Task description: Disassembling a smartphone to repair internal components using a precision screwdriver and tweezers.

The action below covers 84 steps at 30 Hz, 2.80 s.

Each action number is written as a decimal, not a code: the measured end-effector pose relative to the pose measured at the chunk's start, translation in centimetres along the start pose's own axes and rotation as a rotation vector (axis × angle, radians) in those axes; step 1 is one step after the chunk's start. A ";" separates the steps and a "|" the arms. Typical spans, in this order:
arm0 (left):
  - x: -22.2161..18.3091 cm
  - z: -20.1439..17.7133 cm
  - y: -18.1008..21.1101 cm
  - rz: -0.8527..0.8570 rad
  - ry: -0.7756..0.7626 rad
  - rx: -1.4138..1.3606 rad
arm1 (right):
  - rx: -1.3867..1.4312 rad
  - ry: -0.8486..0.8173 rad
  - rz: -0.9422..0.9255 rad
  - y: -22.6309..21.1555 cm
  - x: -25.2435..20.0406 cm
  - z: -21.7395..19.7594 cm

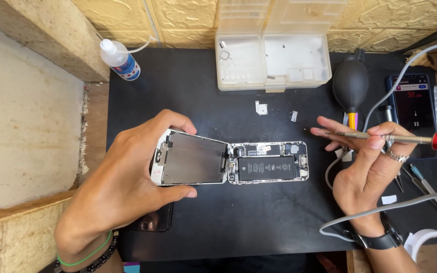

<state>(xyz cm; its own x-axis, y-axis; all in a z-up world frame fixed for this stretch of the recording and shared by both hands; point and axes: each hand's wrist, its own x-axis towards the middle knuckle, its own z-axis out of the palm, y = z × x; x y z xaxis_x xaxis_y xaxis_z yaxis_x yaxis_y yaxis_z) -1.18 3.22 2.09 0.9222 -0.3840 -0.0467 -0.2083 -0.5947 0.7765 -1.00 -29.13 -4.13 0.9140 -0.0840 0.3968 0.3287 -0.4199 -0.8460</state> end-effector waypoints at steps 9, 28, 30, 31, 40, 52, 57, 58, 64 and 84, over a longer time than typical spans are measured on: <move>-1.1 0.5 0.2 -0.013 0.040 0.132 | -0.003 -0.009 -0.023 0.0 0.0 0.1; -3.4 2.8 -0.5 -0.074 0.177 0.245 | 0.003 0.005 -0.052 1.9 -0.7 -0.5; -3.6 3.2 -0.8 -0.071 0.237 0.274 | -0.005 0.027 -0.061 2.3 -0.8 -0.6; -3.7 3.3 -1.1 -0.071 0.237 0.273 | -0.006 0.027 -0.062 2.3 -0.8 -0.5; -3.9 4.5 -3.2 -0.087 0.278 0.385 | 0.047 0.034 -0.051 1.9 -0.8 -0.5; -4.1 4.5 -3.8 -0.112 0.291 0.353 | 0.060 0.042 -0.039 2.2 -0.7 -0.5; -4.1 4.6 -3.9 -0.127 0.295 0.336 | 0.061 0.026 -0.089 2.6 -0.7 -0.7; -4.1 4.6 -3.9 -0.127 0.296 0.336 | 0.061 0.026 -0.090 2.6 -0.7 -0.7; -3.9 4.6 -3.9 -0.078 0.330 0.272 | 0.027 0.059 -0.118 3.0 -1.0 -0.7; -3.8 4.8 -3.9 -0.042 0.373 0.218 | 0.067 0.045 -0.112 3.0 -1.1 -0.8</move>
<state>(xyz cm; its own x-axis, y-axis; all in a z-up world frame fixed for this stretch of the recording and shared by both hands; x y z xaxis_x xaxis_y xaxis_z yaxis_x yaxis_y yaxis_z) -5.48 3.61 -3.81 0.9776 -0.0983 0.1860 -0.1950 -0.7552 0.6258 -1.27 -31.05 -6.79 0.8599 -0.0809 0.5040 0.4442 -0.3681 -0.8168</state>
